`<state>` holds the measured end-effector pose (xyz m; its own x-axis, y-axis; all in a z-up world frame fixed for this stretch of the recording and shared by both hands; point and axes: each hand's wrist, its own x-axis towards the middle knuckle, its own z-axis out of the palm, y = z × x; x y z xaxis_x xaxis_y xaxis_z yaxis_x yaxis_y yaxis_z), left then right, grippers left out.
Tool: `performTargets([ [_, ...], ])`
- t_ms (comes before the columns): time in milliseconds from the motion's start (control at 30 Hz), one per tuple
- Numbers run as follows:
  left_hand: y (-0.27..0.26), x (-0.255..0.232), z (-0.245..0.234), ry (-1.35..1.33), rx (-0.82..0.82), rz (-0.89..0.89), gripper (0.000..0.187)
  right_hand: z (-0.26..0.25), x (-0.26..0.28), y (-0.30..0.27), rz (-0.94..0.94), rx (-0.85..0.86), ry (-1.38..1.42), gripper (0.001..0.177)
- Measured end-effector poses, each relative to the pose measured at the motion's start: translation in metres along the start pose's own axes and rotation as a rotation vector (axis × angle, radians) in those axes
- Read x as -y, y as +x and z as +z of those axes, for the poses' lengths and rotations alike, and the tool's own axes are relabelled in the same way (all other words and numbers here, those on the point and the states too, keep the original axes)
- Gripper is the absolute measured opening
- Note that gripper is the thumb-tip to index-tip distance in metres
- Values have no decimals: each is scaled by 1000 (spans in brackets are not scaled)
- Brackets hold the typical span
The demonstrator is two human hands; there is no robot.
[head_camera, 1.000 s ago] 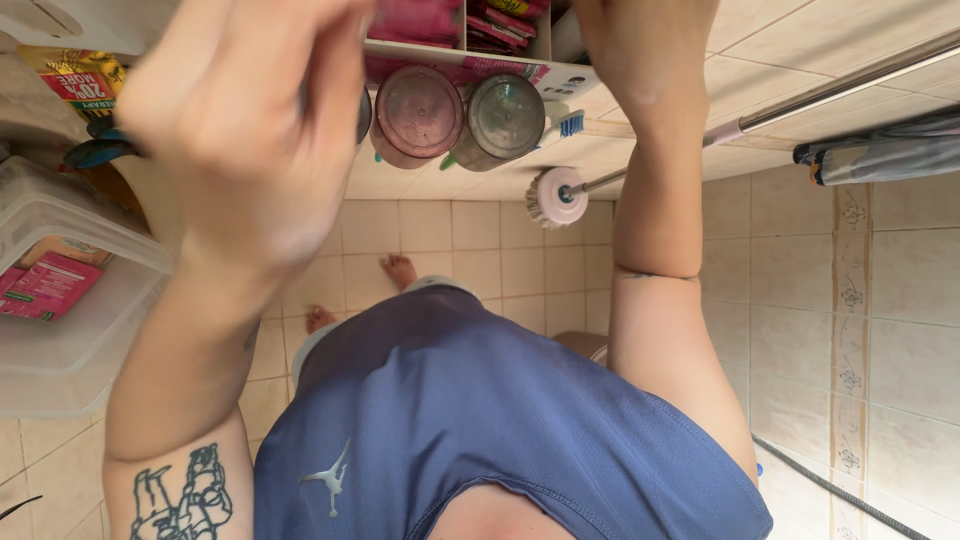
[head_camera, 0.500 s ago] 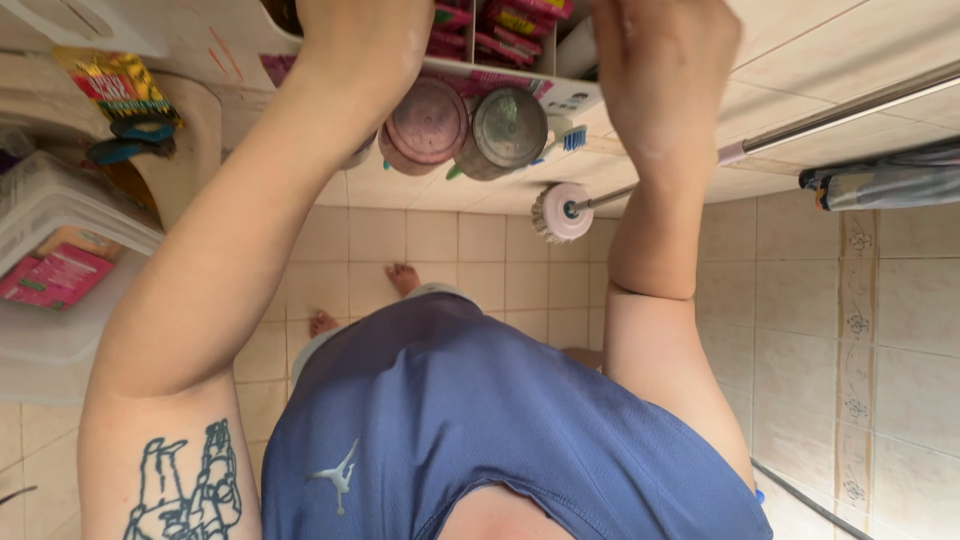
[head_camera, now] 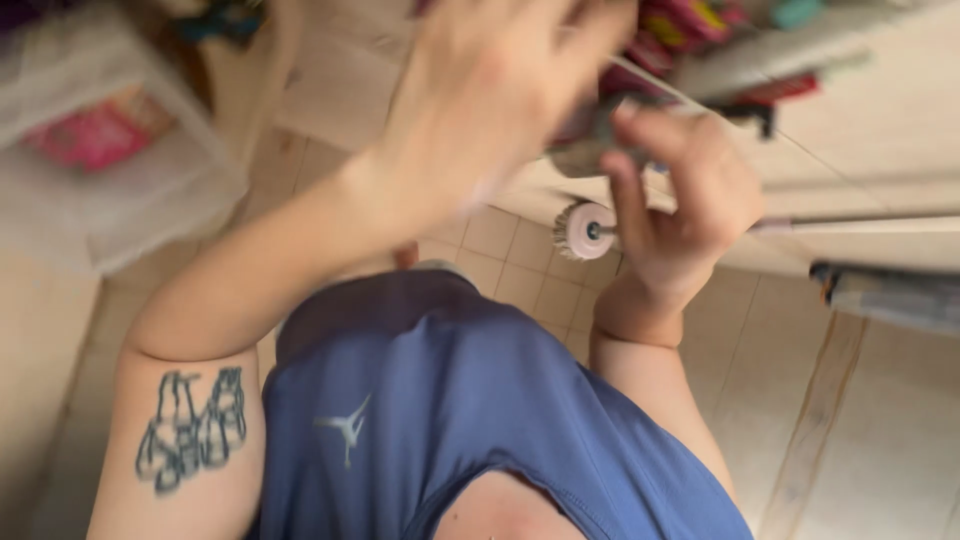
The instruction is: Organizing sachets and small bathroom items into a wall-mounted storage rack.
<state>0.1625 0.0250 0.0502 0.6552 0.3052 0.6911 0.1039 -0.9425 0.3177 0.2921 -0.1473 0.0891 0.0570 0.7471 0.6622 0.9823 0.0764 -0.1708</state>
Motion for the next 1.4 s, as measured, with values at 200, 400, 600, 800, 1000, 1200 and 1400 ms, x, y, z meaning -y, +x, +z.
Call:
performTargets([
  [200,-161,25,-83,-267,330,-250,31,76,38,-13,-134,393,330,27],
  [400,-302,146,-40,424,401,-884,22,136,64,-8,-278,637,467,24],
  [600,-359,255,33,870,339,-961,44,141,76,3,-301,627,469,24],
  [800,-373,265,44,902,414,-994,21,144,71,-3,-254,648,474,24],
  [1000,-305,174,-17,744,207,-791,17,142,66,-2,-200,640,451,23],
  [1200,-203,51,-97,-83,-77,-674,14,126,73,10,-41,548,569,43],
  [1400,-133,2,-103,-325,26,-572,17,101,53,19,-104,416,596,53],
])
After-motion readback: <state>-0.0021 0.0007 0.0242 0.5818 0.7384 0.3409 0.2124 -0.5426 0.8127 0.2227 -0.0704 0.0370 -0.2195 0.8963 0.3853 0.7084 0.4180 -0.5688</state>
